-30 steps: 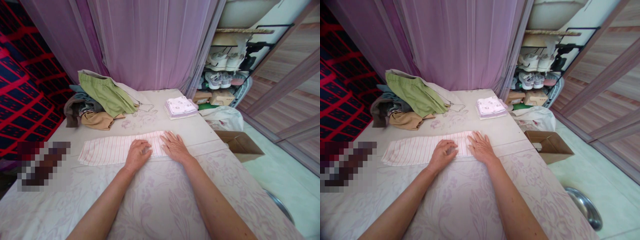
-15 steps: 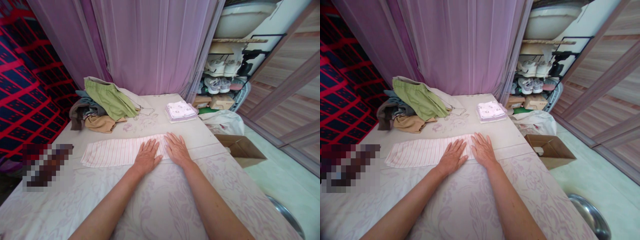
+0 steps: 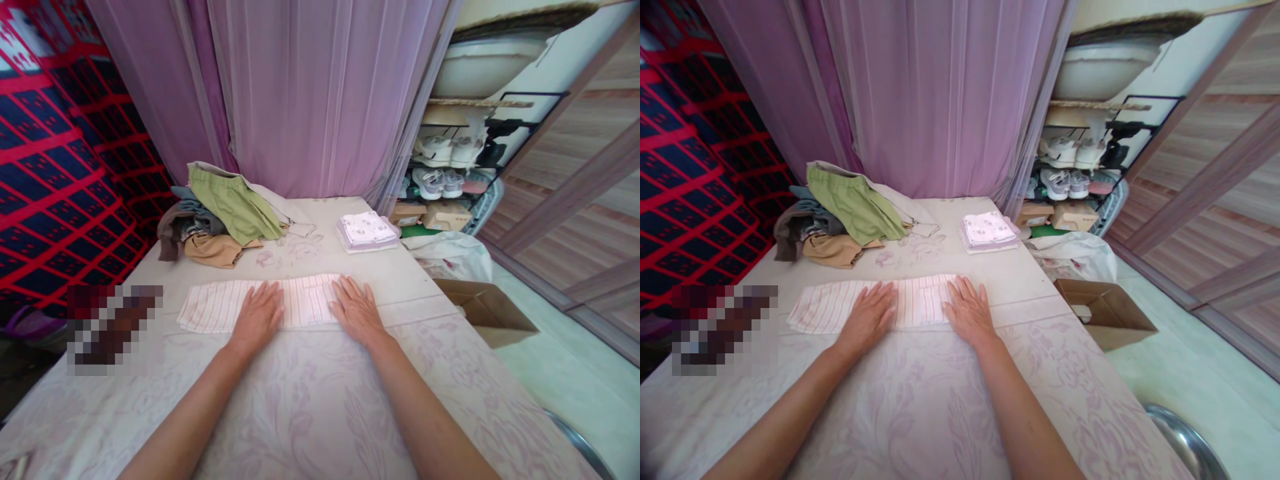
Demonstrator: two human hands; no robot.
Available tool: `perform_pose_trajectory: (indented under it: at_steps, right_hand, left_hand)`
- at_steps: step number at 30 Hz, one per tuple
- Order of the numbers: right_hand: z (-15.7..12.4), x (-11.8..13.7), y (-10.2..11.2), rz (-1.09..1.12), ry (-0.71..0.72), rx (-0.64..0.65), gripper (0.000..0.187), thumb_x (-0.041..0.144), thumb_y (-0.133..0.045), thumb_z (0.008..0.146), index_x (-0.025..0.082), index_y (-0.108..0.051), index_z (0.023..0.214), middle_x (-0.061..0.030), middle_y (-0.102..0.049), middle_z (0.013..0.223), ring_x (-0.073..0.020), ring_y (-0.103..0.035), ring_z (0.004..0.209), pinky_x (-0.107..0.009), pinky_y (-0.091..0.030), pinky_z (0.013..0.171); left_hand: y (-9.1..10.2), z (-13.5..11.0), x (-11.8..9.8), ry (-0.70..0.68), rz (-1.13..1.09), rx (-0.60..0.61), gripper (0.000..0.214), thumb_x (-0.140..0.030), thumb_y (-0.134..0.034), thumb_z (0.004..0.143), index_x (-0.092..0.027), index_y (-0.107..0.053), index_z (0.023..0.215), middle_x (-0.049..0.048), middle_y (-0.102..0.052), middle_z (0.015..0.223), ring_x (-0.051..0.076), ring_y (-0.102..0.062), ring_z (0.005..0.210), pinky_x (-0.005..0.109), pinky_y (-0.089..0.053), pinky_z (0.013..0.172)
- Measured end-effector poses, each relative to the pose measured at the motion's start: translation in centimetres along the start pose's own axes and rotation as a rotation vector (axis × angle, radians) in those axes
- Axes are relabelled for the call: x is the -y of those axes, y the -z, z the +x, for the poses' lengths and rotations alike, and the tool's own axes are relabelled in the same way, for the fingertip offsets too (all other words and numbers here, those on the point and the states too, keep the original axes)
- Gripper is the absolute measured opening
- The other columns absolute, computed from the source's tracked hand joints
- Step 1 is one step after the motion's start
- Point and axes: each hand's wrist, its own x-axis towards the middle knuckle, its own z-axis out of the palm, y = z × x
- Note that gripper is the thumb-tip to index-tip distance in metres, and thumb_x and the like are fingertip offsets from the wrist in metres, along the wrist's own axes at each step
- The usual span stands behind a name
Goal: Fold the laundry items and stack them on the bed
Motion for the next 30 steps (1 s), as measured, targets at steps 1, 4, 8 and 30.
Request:
perform_pose_trajectory:
  at_steps: [1, 4, 8, 30]
  right_hand:
    - [-0.2, 0.7, 0.1, 0.002, 0.021, -0.024, 0.051, 0.039, -0.031, 0.095, 0.021, -0.037, 0.143, -0.0085, -0.028, 0.153, -0.0233, -0.020, 0.142, -0.054, -0.010, 0.113]
    - [-0.6, 2.9, -0.2, 0.025, 0.125, -0.018, 0.054, 0.042, -0.033, 0.094, 0.022, -0.035, 0.145, -0.0075, -0.024, 0.155, -0.0233, -0.017, 0.143, -0.052, -0.006, 0.114]
    - [-0.9, 4.6, -1.2, 0.051, 0.154, 0.095, 0.056, 0.043, -0.035, 0.093, 0.022, -0.035, 0.145, -0.0070, -0.025, 0.155, -0.0246, -0.019, 0.142, -0.053, -0.011, 0.113]
    - [-1.3, 11.7, -1.1, 0.159, 0.375, -0.068, 0.033, 0.033, -0.050, 0.090, 0.027, -0.060, 0.121, -0.0078, -0.046, 0.142, -0.0245, -0.038, 0.131, -0.046, -0.025, 0.107]
  left_hand:
    - [0.5, -0.7, 1.7, 0.065, 0.031, -0.052, 0.047, -0.035, -0.033, 0.093, -0.017, -0.052, 0.132, 0.0104, -0.043, 0.145, 0.029, -0.030, 0.138, 0.051, -0.021, 0.113]
    - [2.0, -2.8, 6.6, 0.342, 0.121, -0.175, 0.050, -0.036, -0.037, 0.090, -0.012, -0.051, 0.132, 0.0153, -0.041, 0.146, 0.033, -0.032, 0.137, 0.051, -0.026, 0.110]
    - [3.7, -4.7, 10.5, 0.625, 0.107, -0.086, 0.059, -0.042, -0.032, 0.091, -0.004, -0.045, 0.134, 0.0208, -0.053, 0.133, 0.030, -0.049, 0.124, 0.042, -0.038, 0.103]
    - [5.7, -5.8, 12.3, 0.981, -0.902, -0.079, 0.029, -0.035, -0.060, 0.076, -0.020, -0.052, 0.099, 0.0037, -0.062, 0.084, 0.019, -0.064, 0.079, 0.024, -0.052, 0.056]
